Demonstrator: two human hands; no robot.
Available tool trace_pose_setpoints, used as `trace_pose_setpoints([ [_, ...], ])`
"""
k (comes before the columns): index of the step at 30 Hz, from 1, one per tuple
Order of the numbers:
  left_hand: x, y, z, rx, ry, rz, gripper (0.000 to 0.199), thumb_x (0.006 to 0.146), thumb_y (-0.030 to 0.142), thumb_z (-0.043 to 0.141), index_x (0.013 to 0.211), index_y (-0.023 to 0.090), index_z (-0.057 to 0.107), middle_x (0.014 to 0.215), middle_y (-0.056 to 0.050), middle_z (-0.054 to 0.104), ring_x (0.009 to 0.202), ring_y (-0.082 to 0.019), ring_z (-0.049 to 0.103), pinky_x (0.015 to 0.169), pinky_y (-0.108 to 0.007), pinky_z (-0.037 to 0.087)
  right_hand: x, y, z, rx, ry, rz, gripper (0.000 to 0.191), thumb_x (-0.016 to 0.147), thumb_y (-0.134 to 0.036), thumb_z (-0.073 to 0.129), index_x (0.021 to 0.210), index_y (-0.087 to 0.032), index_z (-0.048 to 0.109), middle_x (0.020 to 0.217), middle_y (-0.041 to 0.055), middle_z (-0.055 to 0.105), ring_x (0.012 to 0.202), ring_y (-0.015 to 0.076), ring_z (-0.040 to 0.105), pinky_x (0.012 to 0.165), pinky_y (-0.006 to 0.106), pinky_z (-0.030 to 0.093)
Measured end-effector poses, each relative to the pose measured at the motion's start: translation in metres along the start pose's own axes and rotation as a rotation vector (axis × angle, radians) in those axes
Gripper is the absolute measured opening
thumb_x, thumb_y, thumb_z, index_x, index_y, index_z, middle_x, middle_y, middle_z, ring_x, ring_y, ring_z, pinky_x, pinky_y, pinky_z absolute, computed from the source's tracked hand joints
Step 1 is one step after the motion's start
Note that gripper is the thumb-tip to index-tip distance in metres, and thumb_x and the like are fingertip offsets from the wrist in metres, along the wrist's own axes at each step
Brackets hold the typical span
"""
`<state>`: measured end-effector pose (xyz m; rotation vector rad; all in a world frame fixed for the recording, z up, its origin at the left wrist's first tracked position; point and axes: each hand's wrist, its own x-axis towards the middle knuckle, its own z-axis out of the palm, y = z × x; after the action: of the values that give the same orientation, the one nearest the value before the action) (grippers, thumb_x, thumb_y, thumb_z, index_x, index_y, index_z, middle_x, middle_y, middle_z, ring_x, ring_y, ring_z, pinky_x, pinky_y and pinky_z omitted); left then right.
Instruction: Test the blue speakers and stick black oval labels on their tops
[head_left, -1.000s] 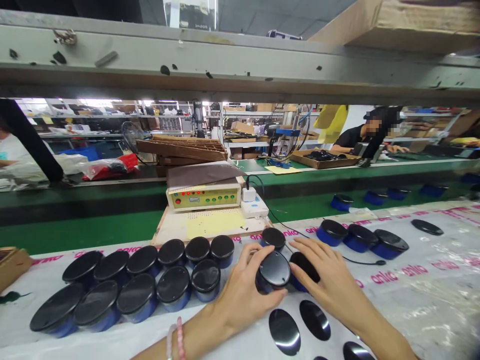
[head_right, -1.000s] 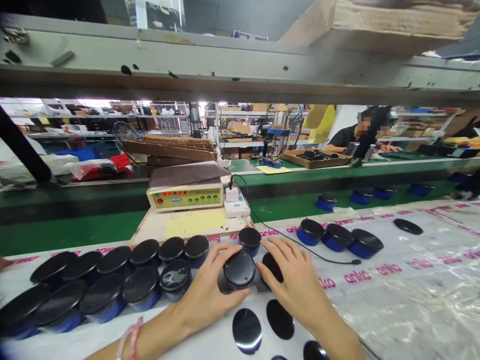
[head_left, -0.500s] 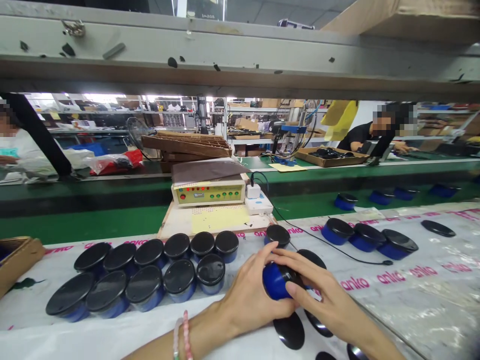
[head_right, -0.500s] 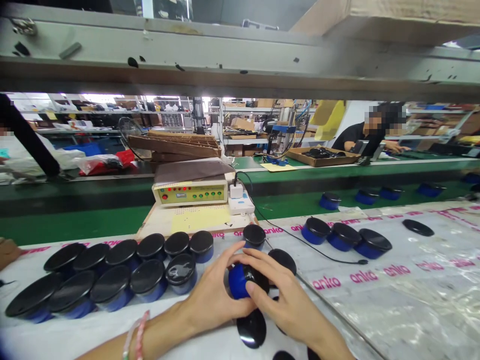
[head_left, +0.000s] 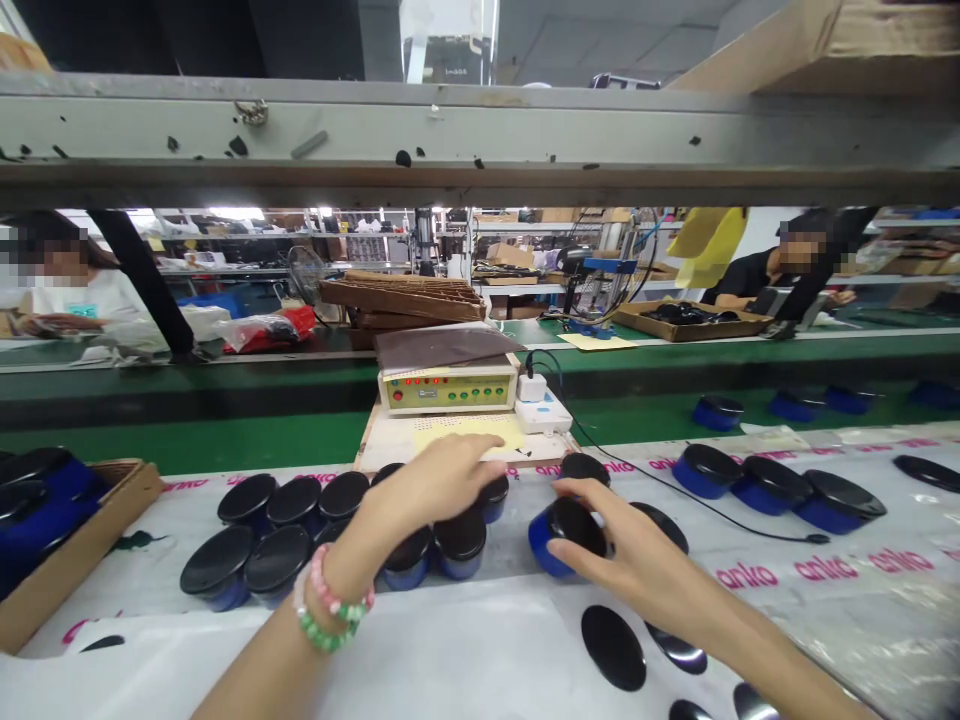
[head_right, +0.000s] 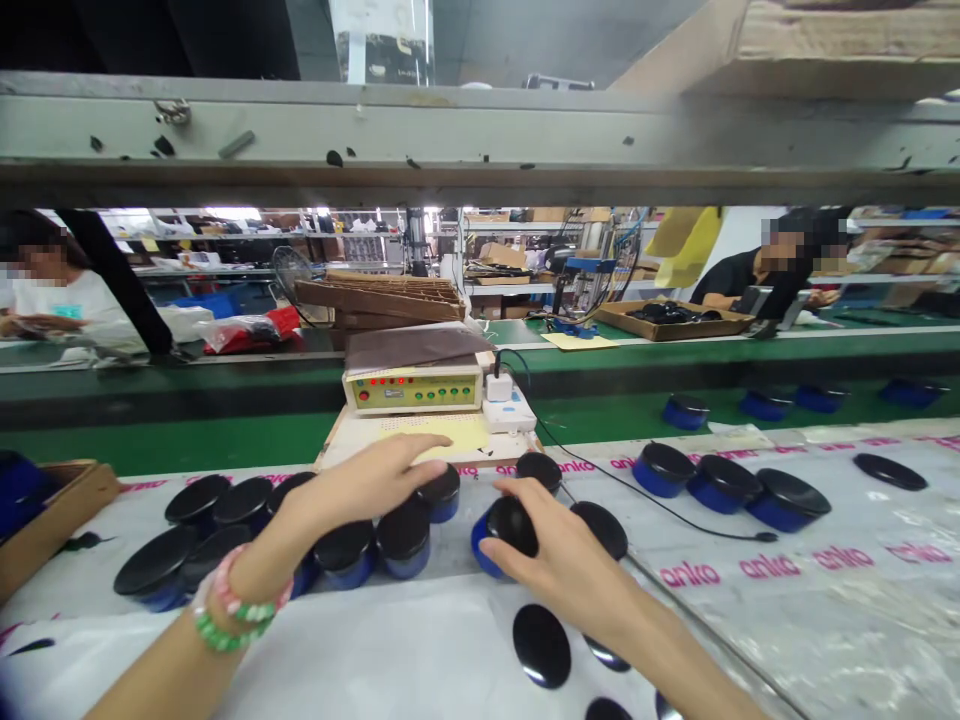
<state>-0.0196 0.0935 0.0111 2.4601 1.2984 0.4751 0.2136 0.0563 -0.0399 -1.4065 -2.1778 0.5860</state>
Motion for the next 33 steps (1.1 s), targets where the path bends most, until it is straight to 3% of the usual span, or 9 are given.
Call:
trace_pose_setpoints([
  [4, 0.001, -0.027, -0.011, 0.061, -0.042, -0.065, 0.037, 0.094, 0.026, 0.035, 0.119, 0.014, 0.059, 0.124, -0.013, 0.06, 0.117, -0.028, 0.054, 0.099, -0.04, 0.039, 0.014, -0.032, 0.031, -0.093, -0.038, -0.01, 0.039, 0.086, -0.046, 0.055, 0.114, -0.019, 0.051, 0.115, 0.0096, 0.06, 0.102, 0.0253, 0.06, 0.085, 0.039, 0.049],
  [8, 0.002, -0.022, -0.001, 0.074, -0.103, -0.043, 0.038, 0.094, 0.028, 0.034, 0.123, 0.019, 0.056, 0.126, -0.009, 0.059, 0.118, -0.024, 0.052, 0.101, -0.036, 0.037, 0.024, -0.04, 0.036, -0.17, -0.087, -0.085, 0.035, 0.088, -0.045, 0.051, 0.116, -0.023, 0.052, 0.115, 0.0051, 0.061, 0.103, 0.0205, 0.06, 0.085, 0.031, 0.048],
  [10, 0.0, -0.014, 0.002, 0.08, -0.144, -0.037, 0.038, 0.093, 0.033, 0.037, 0.125, 0.022, 0.055, 0.13, -0.01, 0.055, 0.121, -0.026, 0.049, 0.103, -0.04, 0.035, 0.031, -0.028, 0.022, -0.237, -0.065, -0.087, 0.034, 0.092, -0.045, 0.043, 0.117, -0.023, 0.053, 0.117, 0.0059, 0.06, 0.108, 0.0201, 0.057, 0.089, 0.031, 0.046],
  [14, -0.003, 0.0, 0.01, 0.093, -0.257, -0.045, 0.061, 0.081, 0.053, 0.055, 0.134, 0.025, 0.047, 0.15, -0.014, 0.028, 0.137, -0.038, 0.024, 0.106, -0.054, 0.025, 0.045, 0.018, -0.01, -0.429, 0.01, -0.005, 0.043, 0.088, -0.037, 0.047, 0.127, -0.018, 0.049, 0.13, 0.0163, 0.049, 0.114, 0.033, 0.051, 0.093, 0.047, 0.041],
  [18, -0.002, 0.005, 0.024, 0.119, -0.345, -0.041, 0.089, 0.066, 0.068, 0.062, 0.14, 0.024, 0.038, 0.155, -0.015, 0.004, 0.14, -0.041, 0.002, 0.107, -0.063, 0.009, 0.049, 0.048, -0.01, -0.524, -0.042, -0.025, 0.046, 0.086, -0.034, 0.049, 0.131, -0.025, 0.047, 0.133, 0.0108, 0.048, 0.111, 0.028, 0.055, 0.09, 0.039, 0.045],
  [23, 0.004, 0.0, 0.032, 0.151, -0.395, -0.022, 0.077, 0.066, 0.07, 0.058, 0.127, 0.023, 0.054, 0.153, -0.015, 0.019, 0.141, -0.036, 0.009, 0.108, -0.06, 0.012, 0.055, 0.052, 0.007, -0.614, 0.048, 0.023, 0.047, 0.089, -0.037, 0.041, 0.133, -0.021, 0.047, 0.125, 0.0163, 0.052, 0.104, 0.0339, 0.056, 0.084, 0.047, 0.046],
  [27, 0.001, 0.005, 0.019, 0.188, -0.393, -0.037, 0.08, 0.065, 0.066, 0.062, 0.131, 0.022, 0.049, 0.153, -0.015, 0.019, 0.139, -0.039, 0.013, 0.107, -0.059, 0.018, 0.055, 0.041, 0.003, -0.613, 0.075, 0.018, 0.047, 0.088, -0.037, 0.042, 0.132, -0.021, 0.047, 0.13, 0.018, 0.05, 0.113, 0.041, 0.047, 0.085, 0.058, 0.04],
  [30, -0.017, 0.028, 0.001, 0.23, -0.322, -0.05, 0.077, 0.072, 0.058, 0.065, 0.133, 0.015, 0.046, 0.145, -0.02, 0.034, 0.134, -0.04, 0.027, 0.104, -0.056, 0.026, 0.03, 0.024, -0.014, -0.533, 0.015, -0.053, 0.037, 0.091, -0.04, 0.04, 0.121, -0.024, 0.053, 0.125, 0.0117, 0.054, 0.11, 0.0307, 0.05, 0.089, 0.045, 0.043],
  [33, -0.045, 0.062, 0.003, 0.245, -0.322, 0.005, 0.038, 0.083, 0.041, 0.06, 0.109, 0.015, 0.065, 0.113, -0.013, 0.064, 0.107, -0.03, 0.058, 0.093, -0.043, 0.043, -0.009, 0.002, -0.028, -0.268, -0.298, -0.089, 0.019, 0.091, -0.033, 0.043, 0.1, -0.027, 0.058, 0.099, 0.0023, 0.063, 0.087, 0.0178, 0.059, 0.075, 0.028, 0.048],
])
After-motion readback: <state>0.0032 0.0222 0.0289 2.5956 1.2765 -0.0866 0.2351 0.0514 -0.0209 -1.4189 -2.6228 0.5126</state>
